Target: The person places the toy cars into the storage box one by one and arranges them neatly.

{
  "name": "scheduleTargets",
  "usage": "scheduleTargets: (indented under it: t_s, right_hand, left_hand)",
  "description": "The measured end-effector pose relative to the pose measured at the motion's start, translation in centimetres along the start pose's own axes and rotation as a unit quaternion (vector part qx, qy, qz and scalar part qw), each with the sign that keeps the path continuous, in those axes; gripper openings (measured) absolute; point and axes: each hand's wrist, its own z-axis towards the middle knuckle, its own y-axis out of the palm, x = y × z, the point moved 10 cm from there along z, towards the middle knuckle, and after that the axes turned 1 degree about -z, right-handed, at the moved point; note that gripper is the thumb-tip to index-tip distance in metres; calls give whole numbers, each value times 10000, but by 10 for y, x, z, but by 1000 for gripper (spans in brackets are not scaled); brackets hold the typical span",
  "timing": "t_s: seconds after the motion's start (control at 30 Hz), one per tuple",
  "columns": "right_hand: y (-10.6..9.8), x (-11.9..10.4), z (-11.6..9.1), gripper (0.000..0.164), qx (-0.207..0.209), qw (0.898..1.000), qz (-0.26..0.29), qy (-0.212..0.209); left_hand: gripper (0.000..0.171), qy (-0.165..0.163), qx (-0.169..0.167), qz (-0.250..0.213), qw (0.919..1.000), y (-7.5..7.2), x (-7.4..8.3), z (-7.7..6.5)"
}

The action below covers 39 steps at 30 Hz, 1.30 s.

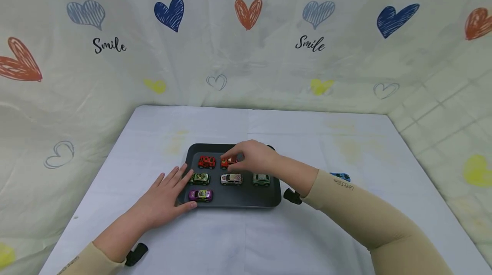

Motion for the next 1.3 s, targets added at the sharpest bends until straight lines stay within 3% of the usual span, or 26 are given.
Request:
scheduleTargets:
  t_s: [0.33,0.57,0.83,1.0,1.3]
  right_hand:
    - [-25,64,-44,38,452,9974,192,530]
    - [-33,122,-88,43,575,9938,61,945]
    - [-42,185,-149,41,322,9888,-198,1444]
    - [-47,212,-178,41,76,9834,-203,1800]
    - [-46,231,-191,39,-346,9790,-244,1993]
  left_hand:
    - [92,32,58,-42,10000,1,1,0]
    - [92,34,96,-113,9999,3,0,-1]
    - [93,3,8,-85,10000,1,2,1]
    - [94,14,-29,-41,10000,1,1,0]
    - [94,23,44,-99,9999,1,0,0]
